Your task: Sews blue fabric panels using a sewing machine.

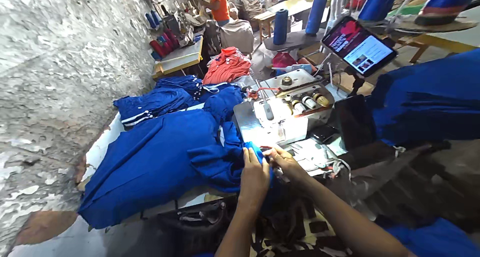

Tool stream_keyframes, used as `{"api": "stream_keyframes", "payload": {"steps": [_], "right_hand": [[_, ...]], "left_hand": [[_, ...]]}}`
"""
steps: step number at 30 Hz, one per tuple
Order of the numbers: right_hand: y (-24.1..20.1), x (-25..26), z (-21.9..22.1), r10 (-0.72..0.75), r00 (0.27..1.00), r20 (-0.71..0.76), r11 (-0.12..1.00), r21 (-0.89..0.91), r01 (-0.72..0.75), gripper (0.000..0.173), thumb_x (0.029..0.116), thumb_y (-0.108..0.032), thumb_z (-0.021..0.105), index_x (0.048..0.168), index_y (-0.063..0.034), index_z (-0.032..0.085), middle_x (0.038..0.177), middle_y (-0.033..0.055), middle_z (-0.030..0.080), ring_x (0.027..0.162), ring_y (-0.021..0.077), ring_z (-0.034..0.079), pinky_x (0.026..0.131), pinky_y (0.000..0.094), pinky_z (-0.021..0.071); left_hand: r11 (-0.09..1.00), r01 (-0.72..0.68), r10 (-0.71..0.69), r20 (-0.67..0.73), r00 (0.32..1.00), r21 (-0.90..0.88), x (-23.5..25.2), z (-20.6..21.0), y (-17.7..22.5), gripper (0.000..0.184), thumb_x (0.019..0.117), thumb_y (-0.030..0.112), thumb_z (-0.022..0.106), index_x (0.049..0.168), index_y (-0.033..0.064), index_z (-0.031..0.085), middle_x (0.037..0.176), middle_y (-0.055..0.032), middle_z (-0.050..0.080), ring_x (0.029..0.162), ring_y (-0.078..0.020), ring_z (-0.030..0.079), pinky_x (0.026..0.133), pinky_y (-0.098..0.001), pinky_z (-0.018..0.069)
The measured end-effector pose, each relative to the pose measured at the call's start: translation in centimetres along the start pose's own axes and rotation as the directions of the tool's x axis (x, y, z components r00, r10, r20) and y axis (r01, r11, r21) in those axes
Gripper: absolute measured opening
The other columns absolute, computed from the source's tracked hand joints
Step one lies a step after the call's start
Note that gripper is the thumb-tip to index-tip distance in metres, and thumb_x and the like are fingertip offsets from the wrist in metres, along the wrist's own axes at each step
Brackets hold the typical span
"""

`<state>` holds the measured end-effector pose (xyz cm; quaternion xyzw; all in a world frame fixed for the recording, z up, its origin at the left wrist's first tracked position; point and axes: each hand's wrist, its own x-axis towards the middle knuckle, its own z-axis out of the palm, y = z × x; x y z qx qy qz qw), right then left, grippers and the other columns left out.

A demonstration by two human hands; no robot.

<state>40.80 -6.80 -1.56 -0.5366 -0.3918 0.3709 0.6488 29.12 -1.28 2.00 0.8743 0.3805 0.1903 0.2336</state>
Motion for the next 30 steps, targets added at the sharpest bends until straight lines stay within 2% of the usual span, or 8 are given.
{"api": "stream_keyframes", "payload": {"steps": [1, 4, 7, 11, 16, 19, 23, 30], "right_hand": [[-0.3, 0.2, 0.0, 0.004, 1.0, 0.026, 0.999, -0.042, -0.003, 0.035, 0.111, -0.017, 0.034, 0.128, 0.0005, 0.059, 0.098, -0.0032, 0.064, 0.072, -0.0052, 0.055, 0.067, 0.0133, 0.0472], [0.0, 1.1, -0.9, -0.064, 0.989, 0.132, 0.971, -0.223, 0.092, 0.037, 0.1092, -0.017, 0.038, 0.117, -0.0009, 0.071, 0.114, 0.0049, 0.068, 0.102, 0.0007, 0.061, 0.093, 0.0213, 0.0488], [0.0, 1.4, -1.6, -0.032, 0.994, 0.101, 0.9, -0.429, 0.073, 0.04, 0.1082, -0.02, 0.042, 0.09, -0.0043, 0.074, 0.082, -0.002, 0.067, 0.077, -0.0013, 0.058, 0.076, 0.0225, 0.0477], [-1.2, 1.3, -2.9, 0.081, 0.997, -0.002, 0.835, -0.545, -0.069, 0.045, 0.1083, -0.021, 0.044, 0.072, -0.0057, 0.067, 0.064, -0.0058, 0.057, 0.06, 0.0005, 0.049, 0.063, 0.026, 0.0419], [-1.0, 2.4, -5.8, -0.087, 0.99, -0.115, 0.788, -0.615, -0.002, 0.031, 0.1031, -0.01, 0.049, 0.085, 0.0036, 0.07, 0.08, 0.0095, 0.066, 0.08, 0.0136, 0.059, 0.079, 0.0362, 0.0487], [-0.1, 2.7, -7.0, -0.184, 0.978, -0.101, 0.846, -0.523, 0.106, 0.02, 0.0952, -0.013, 0.063, 0.1, 0.0057, 0.067, 0.091, 0.0095, 0.066, 0.081, 0.0069, 0.058, 0.075, 0.0242, 0.0498], [-0.6, 0.9, -6.9, -0.147, 0.986, -0.072, 0.922, -0.371, 0.111, 0.035, 0.0834, -0.004, 0.075, 0.113, 0.0069, 0.059, 0.099, 0.0073, 0.065, 0.081, 0.0022, 0.061, 0.073, 0.0185, 0.0527], [-0.3, -1.4, -7.7, -0.128, 0.991, 0.043, 0.801, -0.585, 0.129, 0.025, 0.097, -0.006, 0.06, 0.116, 0.001, 0.073, 0.113, 0.0143, 0.074, 0.104, 0.0167, 0.069, 0.097, 0.0347, 0.0532]], "left_hand": [[0.999, -0.035, 0.035, 0.007, 0.999, -0.021, -0.8, 0.1, -0.2, 0.052, 0.1019, 0.014, 0.056, 0.141, -0.0184, 0.047, 0.147, -0.0361, 0.048, 0.133, -0.0428, 0.055, 0.109, -0.0459, 0.0473], [0.957, -0.274, 0.272, -0.035, 0.962, -0.099, -3.0, 1.3, -1.8, 0.039, 0.0963, 0.01, 0.063, 0.125, -0.0155, 0.062, 0.125, -0.0299, 0.066, 0.115, -0.0379, 0.069, 0.1, -0.046, 0.0548], [0.884, -0.435, 0.423, -0.103, 0.9, -0.171, -3.3, 2.3, -3.8, 0.028, 0.0928, 0.007, 0.065, 0.113, -0.0116, 0.07, 0.109, -0.0236, 0.074, 0.1, -0.0323, 0.075, 0.09, -0.0428, 0.0598], [0.901, -0.411, 0.388, -0.169, 0.906, -0.136, -1.8, 1.2, -5.2, 0.02, 0.0931, 0.007, 0.064, 0.105, -0.0055, 0.075, 0.095, -0.0175, 0.074, 0.084, -0.0265, 0.074, 0.078, -0.0412, 0.0616], [0.905, -0.426, 0.385, -0.4, 0.832, -0.013, 1.3, 0.0, -6.0, 0.031, 0.082, -0.006, 0.063, 0.111, -0.0057, 0.073, 0.116, -0.0275, 0.064, 0.094, -0.0333, 0.067, 0.081, -0.0401, 0.0583], [0.872, -0.489, 0.456, -0.33, 0.827, -0.019, 3.0, 0.0, -6.0, 0.034, 0.0856, 0.001, 0.065, 0.118, -0.0073, 0.07, 0.133, -0.0323, 0.06, 0.113, -0.0479, 0.062, 0.095, -0.0567, 0.0504], [0.857, -0.511, 0.512, -0.216, 0.832, 0.062, 5.0, 0.3, -5.7, 0.035, 0.0903, 0.019, 0.074, 0.108, -0.0108, 0.07, 0.114, -0.0296, 0.067, 0.106, -0.0491, 0.064, 0.09, -0.0623, 0.0508], [0.806, -0.573, 0.592, -0.184, 0.785, 0.15, 4.6, 1.2, -6.3, 0.022, 0.0879, 0.02, 0.075, 0.1, 0.0016, 0.077, 0.092, -0.023, 0.066, 0.09, -0.0442, 0.066, 0.079, -0.06, 0.0508]]}}
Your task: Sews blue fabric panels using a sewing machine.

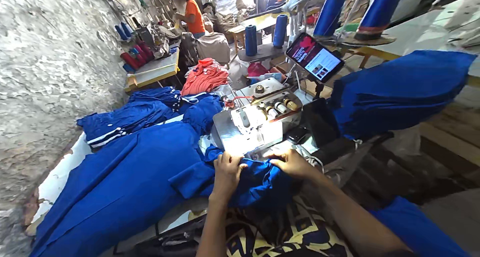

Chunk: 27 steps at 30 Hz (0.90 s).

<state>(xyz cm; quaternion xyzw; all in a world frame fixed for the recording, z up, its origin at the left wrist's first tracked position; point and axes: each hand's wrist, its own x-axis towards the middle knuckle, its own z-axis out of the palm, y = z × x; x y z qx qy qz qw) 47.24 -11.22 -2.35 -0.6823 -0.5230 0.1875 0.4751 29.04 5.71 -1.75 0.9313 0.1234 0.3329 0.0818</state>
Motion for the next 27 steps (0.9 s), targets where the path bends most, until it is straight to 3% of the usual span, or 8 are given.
{"api": "stream_keyframes", "payload": {"steps": [5, 9, 12, 14, 16, 19, 22, 27], "right_hand": [[-1.3, -0.7, -0.2, 0.015, 0.994, -0.112, 0.998, 0.067, -0.008, 0.018, 0.0956, -0.007, 0.064, 0.107, 0.0004, 0.075, 0.103, 0.0095, 0.075, 0.09, 0.006, 0.069, 0.086, 0.0236, 0.0546], [0.0, -0.1, 0.3, 0.032, 0.968, -0.247, 0.993, 0.119, -0.003, 0.014, 0.0922, -0.004, 0.066, 0.097, 0.002, 0.077, 0.095, 0.0085, 0.076, 0.087, 0.0022, 0.069, 0.086, 0.0204, 0.0554], [0.3, 0.5, 0.5, 0.011, 0.952, -0.306, 0.998, 0.062, 0.008, 0.016, 0.0943, -0.007, 0.063, 0.097, 0.0011, 0.077, 0.094, 0.0089, 0.076, 0.085, 0.0032, 0.069, 0.083, 0.0211, 0.0552], [-0.4, 1.2, 0.4, -0.138, 0.901, -0.411, 0.99, -0.094, 0.109, 0.017, 0.0928, -0.007, 0.063, 0.096, 0.0025, 0.077, 0.09, 0.013, 0.075, 0.081, 0.012, 0.069, 0.077, 0.0266, 0.0561], [-1.2, 2.3, 0.1, -0.349, 0.768, -0.537, 0.925, -0.326, 0.193, 0.016, 0.0879, -0.008, 0.068, 0.094, 0.004, 0.077, 0.087, 0.0186, 0.071, 0.078, 0.0257, 0.069, 0.074, 0.0368, 0.058], [-1.7, 4.5, -1.2, -0.584, 0.603, -0.544, 0.746, -0.651, 0.135, 0.024, 0.0839, -0.021, 0.077, 0.099, -0.0034, 0.078, 0.096, 0.0214, 0.069, 0.088, 0.0386, 0.067, 0.079, 0.0516, 0.0536], [-1.8, 6.8, -1.9, -0.664, 0.606, -0.438, 0.597, -0.799, 0.077, 0.036, 0.0747, -0.014, 0.08, 0.109, -0.0069, 0.076, 0.111, 0.0264, 0.065, 0.101, 0.0473, 0.062, 0.082, 0.0601, 0.0487], [-2.6, 9.3, -2.1, -0.668, 0.655, -0.354, 0.494, -0.869, 0.035, 0.02, 0.0757, 0.004, 0.073, 0.095, -0.0022, 0.075, 0.108, 0.0265, 0.068, 0.102, 0.0465, 0.065, 0.083, 0.0598, 0.0493]], "left_hand": [[0.998, 0.052, -0.055, -0.083, 0.995, -0.035, -0.9, -0.4, -0.7, 0.018, 0.0913, 0.019, 0.07, 0.089, 0.0024, 0.077, 0.087, -0.0169, 0.067, 0.087, -0.0374, 0.066, 0.079, -0.0577, 0.0481], [0.986, 0.157, -0.163, -0.113, 0.98, -0.06, -1.3, -0.7, -1.3, 0.017, 0.0905, 0.017, 0.069, 0.088, 0.0038, 0.079, 0.083, -0.0138, 0.068, 0.083, -0.0336, 0.066, 0.079, -0.0572, 0.0464], [0.982, 0.162, -0.173, -0.118, 0.978, -0.097, -1.5, -0.2, -0.9, 0.019, 0.0883, 0.021, 0.073, 0.09, 0.0026, 0.079, 0.089, -0.0153, 0.069, 0.088, -0.0342, 0.067, 0.081, -0.0586, 0.0472], [0.982, 0.132, -0.154, -0.173, 0.973, -0.132, -1.8, 0.2, -0.4, 0.032, 0.085, 0.028, 0.077, 0.097, -0.0012, 0.076, 0.1, -0.0199, 0.068, 0.096, -0.0368, 0.066, 0.083, -0.06, 0.0469], [0.973, 0.138, -0.188, -0.286, 0.94, -0.185, -2.4, 0.5, 0.0, 0.038, 0.0863, 0.031, 0.077, 0.098, -0.0038, 0.071, 0.103, -0.0217, 0.066, 0.097, -0.0341, 0.064, 0.086, -0.054, 0.0469], [0.961, 0.227, -0.276, -0.464, 0.842, -0.159, -3.6, 1.8, -0.3, 0.025, 0.0925, 0.016, 0.067, 0.092, -0.0085, 0.064, 0.095, -0.0203, 0.063, 0.089, -0.0226, 0.062, 0.082, -0.0307, 0.0538], [0.945, 0.313, -0.319, -0.481, 0.817, -0.095, -5.5, 4.2, -1.7, 0.017, 0.0903, 0.007, 0.065, 0.092, -0.01, 0.065, 0.094, -0.0235, 0.063, 0.083, -0.0272, 0.065, 0.079, -0.0319, 0.0557], [0.919, 0.373, -0.389, -0.443, 0.808, -0.128, -5.7, 4.7, -2.6, 0.015, 0.0888, 0.006, 0.064, 0.093, -0.0089, 0.067, 0.098, -0.0254, 0.064, 0.09, -0.0312, 0.065, 0.084, -0.035, 0.055]]}}
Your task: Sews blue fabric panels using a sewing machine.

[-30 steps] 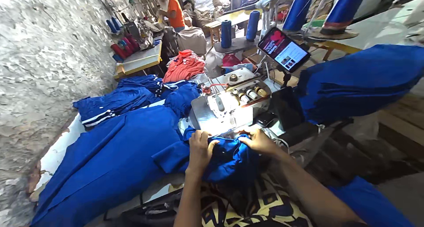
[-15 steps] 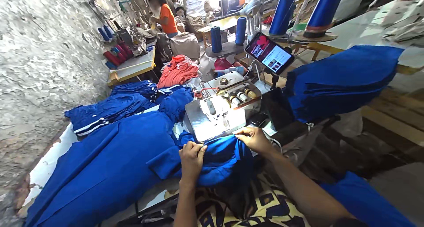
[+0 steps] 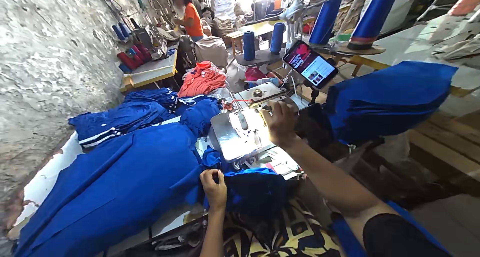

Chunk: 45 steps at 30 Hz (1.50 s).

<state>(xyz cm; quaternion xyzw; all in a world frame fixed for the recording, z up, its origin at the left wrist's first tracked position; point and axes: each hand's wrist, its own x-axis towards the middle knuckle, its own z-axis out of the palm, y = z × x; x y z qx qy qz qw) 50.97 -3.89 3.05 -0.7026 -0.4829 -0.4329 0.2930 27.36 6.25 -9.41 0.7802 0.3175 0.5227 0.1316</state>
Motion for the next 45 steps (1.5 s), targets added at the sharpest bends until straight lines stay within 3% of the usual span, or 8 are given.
{"api": "stream_keyframes", "payload": {"steps": [4, 18, 21, 24, 30, 34, 39, 45], "right_hand": [[-0.7, 0.6, -0.5, -0.024, 0.998, 0.06, 0.999, -0.044, 0.027, 0.019, 0.0714, 0.011, 0.072, 0.088, 0.0019, 0.072, 0.108, 0.0262, 0.067, 0.102, 0.045, 0.065, 0.086, 0.0596, 0.0478], [0.3, 1.6, -0.2, -0.153, 0.978, 0.14, 0.978, -0.123, 0.17, 0.018, 0.0793, 0.015, 0.063, 0.092, 0.004, 0.068, 0.104, 0.0233, 0.067, 0.101, 0.0421, 0.065, 0.094, 0.0603, 0.0419], [0.3, 2.6, -1.2, -0.164, 0.954, 0.25, 0.979, -0.076, 0.188, 0.018, 0.074, 0.017, 0.065, 0.088, 0.0055, 0.065, 0.103, 0.0258, 0.065, 0.103, 0.0455, 0.062, 0.094, 0.0639, 0.0399], [0.4, 3.2, -1.9, -0.182, 0.925, 0.333, 0.978, -0.038, 0.206, 0.019, 0.0767, 0.016, 0.066, 0.093, 0.006, 0.067, 0.107, 0.0264, 0.065, 0.105, 0.0467, 0.063, 0.095, 0.0679, 0.0391], [0.9, 0.0, -2.1, -0.108, 0.986, 0.125, 0.994, 0.037, 0.104, 0.042, 0.08, 0.003, 0.071, 0.121, -0.0028, 0.068, 0.119, 0.0279, 0.064, 0.108, 0.0487, 0.062, 0.093, 0.0645, 0.043], [0.4, -3.5, -1.9, -0.012, 0.995, -0.095, 0.989, 0.148, 0.026, 0.015, 0.0811, -0.005, 0.071, 0.096, -0.0028, 0.075, 0.096, 0.0212, 0.069, 0.09, 0.0393, 0.067, 0.078, 0.0534, 0.0491], [1.1, -5.2, 1.6, -0.105, 0.983, -0.149, 0.981, 0.149, 0.127, 0.018, 0.0828, 0.003, 0.06, 0.086, 0.0004, 0.078, 0.067, 0.0129, 0.067, 0.058, 0.028, 0.062, 0.062, 0.0445, 0.0472], [1.2, -4.8, 3.4, -0.124, 0.967, -0.221, 0.988, 0.068, 0.142, 0.017, 0.0822, 0.004, 0.06, 0.082, 0.0009, 0.077, 0.073, 0.0136, 0.073, 0.055, 0.0259, 0.064, 0.058, 0.0404, 0.049]], "left_hand": [[1.0, -0.023, 0.023, 0.009, 1.0, 0.007, -0.1, 0.0, 0.1, 0.015, 0.0887, 0.005, 0.064, 0.093, -0.0084, 0.068, 0.099, -0.025, 0.065, 0.093, -0.0338, 0.065, 0.087, -0.0369, 0.0547], [1.0, -0.018, 0.018, 0.058, 0.998, 0.005, -0.2, 0.1, 0.1, 0.015, 0.086, 0.002, 0.068, 0.095, -0.0099, 0.067, 0.102, -0.028, 0.064, 0.091, -0.0392, 0.065, 0.082, -0.0474, 0.0545], [1.0, -0.012, 0.011, 0.077, 0.997, 0.007, -0.3, 0.1, 0.1, 0.015, 0.0853, 0.003, 0.068, 0.095, -0.0094, 0.068, 0.102, -0.0276, 0.063, 0.091, -0.0396, 0.065, 0.08, -0.0491, 0.0536], [1.0, -0.015, 0.015, 0.086, 0.996, -0.004, -0.2, -0.1, 0.1, 0.021, 0.0854, 0.004, 0.068, 0.101, -0.0101, 0.067, 0.104, -0.0275, 0.065, 0.091, -0.0391, 0.066, 0.081, -0.0494, 0.0543], [0.998, -0.054, 0.055, 0.052, 0.997, -0.014, -0.1, 0.1, 0.1, 0.031, 0.0848, 0.005, 0.069, 0.109, -0.0129, 0.064, 0.106, -0.0292, 0.064, 0.089, -0.0344, 0.065, 0.082, -0.0403, 0.0552], [0.982, -0.19, 0.191, -0.123, 0.974, 0.023, 0.2, 0.4, 1.1, 0.02, 0.0919, 0.019, 0.061, 0.093, 0.0003, 0.068, 0.098, -0.0176, 0.068, 0.099, -0.0278, 0.063, 0.093, -0.04, 0.0437], [0.939, -0.323, 0.303, -0.161, 0.939, -0.118, 2.1, 1.9, 4.5, 0.02, 0.0997, 0.029, 0.057, 0.094, 0.0119, 0.066, 0.102, -0.0064, 0.062, 0.106, -0.0153, 0.056, 0.101, -0.0277, 0.0373], [0.957, -0.268, 0.248, -0.157, 0.956, -0.115, -0.1, 3.7, 2.6, 0.021, 0.0973, 0.022, 0.058, 0.094, 0.0033, 0.067, 0.115, -0.0204, 0.06, 0.114, -0.0237, 0.057, 0.103, -0.0296, 0.0422]]}}
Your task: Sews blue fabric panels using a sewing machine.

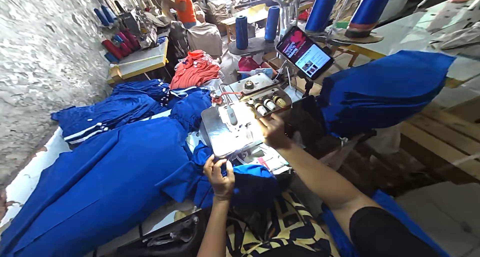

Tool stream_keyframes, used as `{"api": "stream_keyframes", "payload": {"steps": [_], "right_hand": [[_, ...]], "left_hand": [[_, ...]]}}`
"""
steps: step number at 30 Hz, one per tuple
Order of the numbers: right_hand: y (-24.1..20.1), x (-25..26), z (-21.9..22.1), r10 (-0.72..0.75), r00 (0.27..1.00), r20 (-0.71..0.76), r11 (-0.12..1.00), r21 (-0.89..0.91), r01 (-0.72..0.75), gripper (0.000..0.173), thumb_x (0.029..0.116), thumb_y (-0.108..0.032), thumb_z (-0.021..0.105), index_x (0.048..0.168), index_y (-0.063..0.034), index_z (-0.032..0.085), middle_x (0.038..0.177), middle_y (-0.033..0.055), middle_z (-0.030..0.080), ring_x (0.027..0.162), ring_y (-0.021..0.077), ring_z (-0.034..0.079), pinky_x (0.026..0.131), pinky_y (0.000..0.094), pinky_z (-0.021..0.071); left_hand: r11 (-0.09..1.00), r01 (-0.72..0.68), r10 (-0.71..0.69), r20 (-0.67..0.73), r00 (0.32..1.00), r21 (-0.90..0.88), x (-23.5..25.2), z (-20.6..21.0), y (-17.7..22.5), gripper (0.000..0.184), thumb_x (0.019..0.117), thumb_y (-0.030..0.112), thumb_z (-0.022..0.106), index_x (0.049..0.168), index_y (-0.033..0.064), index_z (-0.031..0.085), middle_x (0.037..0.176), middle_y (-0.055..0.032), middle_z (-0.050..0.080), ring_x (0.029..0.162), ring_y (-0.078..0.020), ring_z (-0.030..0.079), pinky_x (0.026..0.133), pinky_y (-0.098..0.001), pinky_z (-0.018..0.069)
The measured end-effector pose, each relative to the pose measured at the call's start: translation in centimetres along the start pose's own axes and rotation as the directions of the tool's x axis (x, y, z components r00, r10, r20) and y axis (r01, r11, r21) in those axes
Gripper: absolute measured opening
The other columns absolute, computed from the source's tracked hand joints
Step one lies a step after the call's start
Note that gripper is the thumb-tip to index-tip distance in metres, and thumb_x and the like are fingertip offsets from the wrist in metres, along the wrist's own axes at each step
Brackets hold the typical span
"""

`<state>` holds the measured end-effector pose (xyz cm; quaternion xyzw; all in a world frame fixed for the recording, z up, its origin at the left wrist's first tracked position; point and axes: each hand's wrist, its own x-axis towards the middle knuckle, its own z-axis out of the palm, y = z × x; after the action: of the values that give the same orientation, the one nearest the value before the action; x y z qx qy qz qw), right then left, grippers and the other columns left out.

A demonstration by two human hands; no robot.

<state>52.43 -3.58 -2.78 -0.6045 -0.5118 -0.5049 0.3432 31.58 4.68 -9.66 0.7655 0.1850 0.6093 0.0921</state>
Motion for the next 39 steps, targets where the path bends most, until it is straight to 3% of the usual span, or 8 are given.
{"api": "stream_keyframes", "payload": {"steps": [15, 20, 22, 26, 28, 31, 34, 39], "right_hand": [[-0.6, -0.9, 0.1, 0.017, 0.999, 0.039, 1.0, -0.015, -0.016, 0.015, 0.0873, -0.002, 0.061, 0.086, 0.004, 0.075, 0.057, 0.0089, 0.064, 0.051, 0.0217, 0.061, 0.068, 0.0371, 0.049], [-0.8, -2.3, -1.4, 0.029, 0.964, 0.265, 0.993, 0.105, -0.059, 0.015, 0.0854, -0.003, 0.059, 0.084, 0.0004, 0.073, 0.081, 0.015, 0.072, 0.08, 0.0313, 0.071, 0.075, 0.0453, 0.0537], [-1.8, -2.1, -4.5, 0.116, 0.823, 0.556, 0.964, 0.137, -0.228, 0.014, 0.0852, -0.003, 0.06, 0.083, 0.0046, 0.072, 0.079, 0.0201, 0.071, 0.079, 0.0381, 0.07, 0.076, 0.0539, 0.0519], [-2.2, -0.9, -8.6, 0.004, 0.108, 0.994, 0.826, 0.058, -0.561, 0.028, 0.1013, -0.014, 0.053, 0.108, 0.0073, 0.069, 0.106, 0.0288, 0.069, 0.107, 0.0471, 0.065, 0.093, 0.0638, 0.0455], [-2.1, -1.6, -9.0, -0.031, 0.054, 0.998, 0.799, 0.057, -0.599, 0.027, 0.1017, -0.014, 0.053, 0.107, 0.0075, 0.069, 0.107, 0.0287, 0.069, 0.107, 0.0466, 0.065, 0.092, 0.0636, 0.0458], [-1.9, -1.4, -8.9, 0.171, 0.246, 0.954, 0.71, 0.054, -0.702, 0.025, 0.0994, -0.012, 0.056, 0.104, 0.0075, 0.071, 0.098, 0.0273, 0.07, 0.098, 0.0443, 0.068, 0.087, 0.0618, 0.0501], [-2.9, -1.0, -7.5, 0.363, 0.568, 0.739, 0.796, 0.071, -0.601, 0.021, 0.0936, -0.014, 0.065, 0.092, 0.0058, 0.07, 0.077, 0.0228, 0.069, 0.076, 0.0414, 0.07, 0.07, 0.0577, 0.0525], [-10.9, 3.5, -8.9, -0.215, 0.486, 0.847, 0.803, 0.437, -0.405, 0.018, 0.0956, 0.0, 0.057, 0.104, 0.0051, 0.072, 0.104, 0.0255, 0.069, 0.097, 0.0442, 0.068, 0.081, 0.06, 0.0527]], "left_hand": [[1.0, -0.003, 0.003, 0.049, 0.999, 0.012, -0.4, -0.3, 0.2, 0.022, 0.0983, 0.023, 0.057, 0.095, 0.0031, 0.067, 0.104, -0.0158, 0.06, 0.106, -0.0211, 0.057, 0.1, -0.0254, 0.0417], [1.0, -0.01, 0.009, 0.034, 0.999, 0.012, -0.3, -0.3, 0.1, 0.023, 0.0973, 0.023, 0.059, 0.094, 0.0019, 0.067, 0.105, -0.0168, 0.061, 0.108, -0.0216, 0.057, 0.101, -0.0249, 0.0417], [1.0, -0.007, 0.007, 0.002, 1.0, -0.002, -0.4, -1.0, 0.0, 0.026, 0.0973, 0.026, 0.059, 0.104, 0.0012, 0.062, 0.114, -0.0169, 0.059, 0.119, -0.0198, 0.054, 0.108, -0.0257, 0.0394], [0.984, 0.104, -0.1, 0.038, 0.994, -0.146, -2.3, -5.9, 1.2, 0.027, 0.0981, 0.028, 0.06, 0.116, 0.0101, 0.053, 0.113, -0.0008, 0.058, 0.113, -0.0016, 0.055, 0.1, -0.0224, 0.0447], [0.969, 0.123, -0.083, 0.187, 0.979, -0.215, -4.2, -8.9, 2.5, 0.02, 0.1035, 0.032, 0.054, 0.098, 0.0128, 0.058, 0.087, 0.0045, 0.06, 0.085, 0.0032, 0.061, 0.08, -0.0164, 0.0521], [0.881, 0.462, -0.335, 0.556, 0.761, -0.102, -8.3, -11.8, 4.8, 0.038, 0.0985, 0.021, 0.056, 0.075, -0.0054, 0.067, 0.061, -0.0071, 0.063, 0.054, -0.0058, 0.06, 0.056, -0.0216, 0.0529], [0.298, 0.904, -0.75, 0.661, 0.022, 0.307, -8.2, -11.0, 5.2, 0.047, 0.1076, 0.026, 0.052, 0.128, -0.0166, 0.048, 0.091, -0.0199, 0.066, 0.068, -0.0181, 0.068, 0.067, -0.0352, 0.0592], [0.457, 0.792, -0.608, 0.792, -0.052, 0.404, -7.8, -9.5, 4.2, 0.045, 0.0989, 0.031, 0.068, 0.117, -0.01, 0.067, 0.109, -0.0244, 0.071, 0.103, -0.0309, 0.069, 0.097, -0.0495, 0.0531]]}}
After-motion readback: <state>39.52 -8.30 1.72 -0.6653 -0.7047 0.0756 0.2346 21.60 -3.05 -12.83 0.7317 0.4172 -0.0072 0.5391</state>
